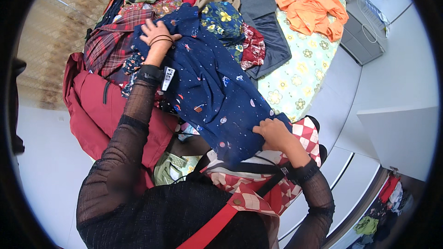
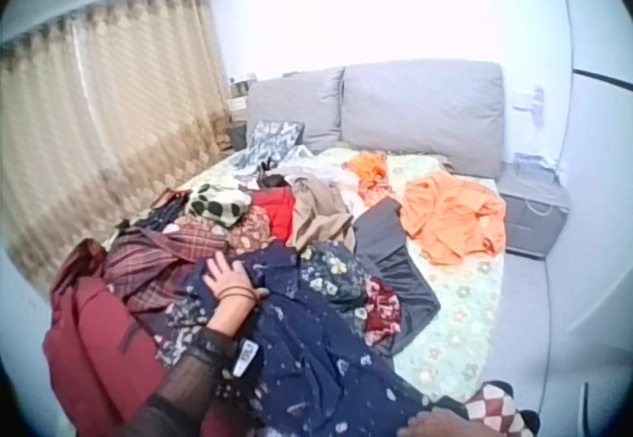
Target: The person folds several garments on a bed, including a dark blue shirt with a space pattern, a blue floral dress, and a red floral dress. Each item is smoothed, folded into a compact rectangle, and placed into an open white wardrobe.
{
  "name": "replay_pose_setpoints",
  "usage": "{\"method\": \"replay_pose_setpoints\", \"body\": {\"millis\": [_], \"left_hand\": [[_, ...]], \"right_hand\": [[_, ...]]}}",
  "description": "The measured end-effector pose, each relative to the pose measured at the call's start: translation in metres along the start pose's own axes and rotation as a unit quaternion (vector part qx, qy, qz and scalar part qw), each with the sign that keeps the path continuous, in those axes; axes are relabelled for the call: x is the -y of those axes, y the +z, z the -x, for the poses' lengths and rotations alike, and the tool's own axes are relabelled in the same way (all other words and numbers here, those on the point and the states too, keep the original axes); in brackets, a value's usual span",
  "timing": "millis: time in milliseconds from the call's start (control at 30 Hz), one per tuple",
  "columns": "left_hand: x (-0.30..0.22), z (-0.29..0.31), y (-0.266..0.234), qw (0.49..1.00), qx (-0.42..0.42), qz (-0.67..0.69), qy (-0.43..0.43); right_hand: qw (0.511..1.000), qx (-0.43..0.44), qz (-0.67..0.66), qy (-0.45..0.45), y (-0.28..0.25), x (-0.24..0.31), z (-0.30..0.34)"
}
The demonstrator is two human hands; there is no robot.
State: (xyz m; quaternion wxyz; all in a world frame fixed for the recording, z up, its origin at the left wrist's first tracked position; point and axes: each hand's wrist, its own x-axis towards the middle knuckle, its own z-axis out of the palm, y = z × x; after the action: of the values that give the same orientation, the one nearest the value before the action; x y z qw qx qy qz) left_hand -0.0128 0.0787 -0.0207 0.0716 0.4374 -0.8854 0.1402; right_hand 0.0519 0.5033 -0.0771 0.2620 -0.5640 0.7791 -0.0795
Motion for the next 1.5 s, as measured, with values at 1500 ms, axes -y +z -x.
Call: {"method": "replay_pose_setpoints", "body": {"millis": [1500], "left_hand": [[-0.206, 0.185, -0.001, 0.547, 0.204, 0.298, 0.756]], "right_hand": [[0.914, -0.037, -0.133, 0.381, 0.010, -0.111, -0.016]]}}
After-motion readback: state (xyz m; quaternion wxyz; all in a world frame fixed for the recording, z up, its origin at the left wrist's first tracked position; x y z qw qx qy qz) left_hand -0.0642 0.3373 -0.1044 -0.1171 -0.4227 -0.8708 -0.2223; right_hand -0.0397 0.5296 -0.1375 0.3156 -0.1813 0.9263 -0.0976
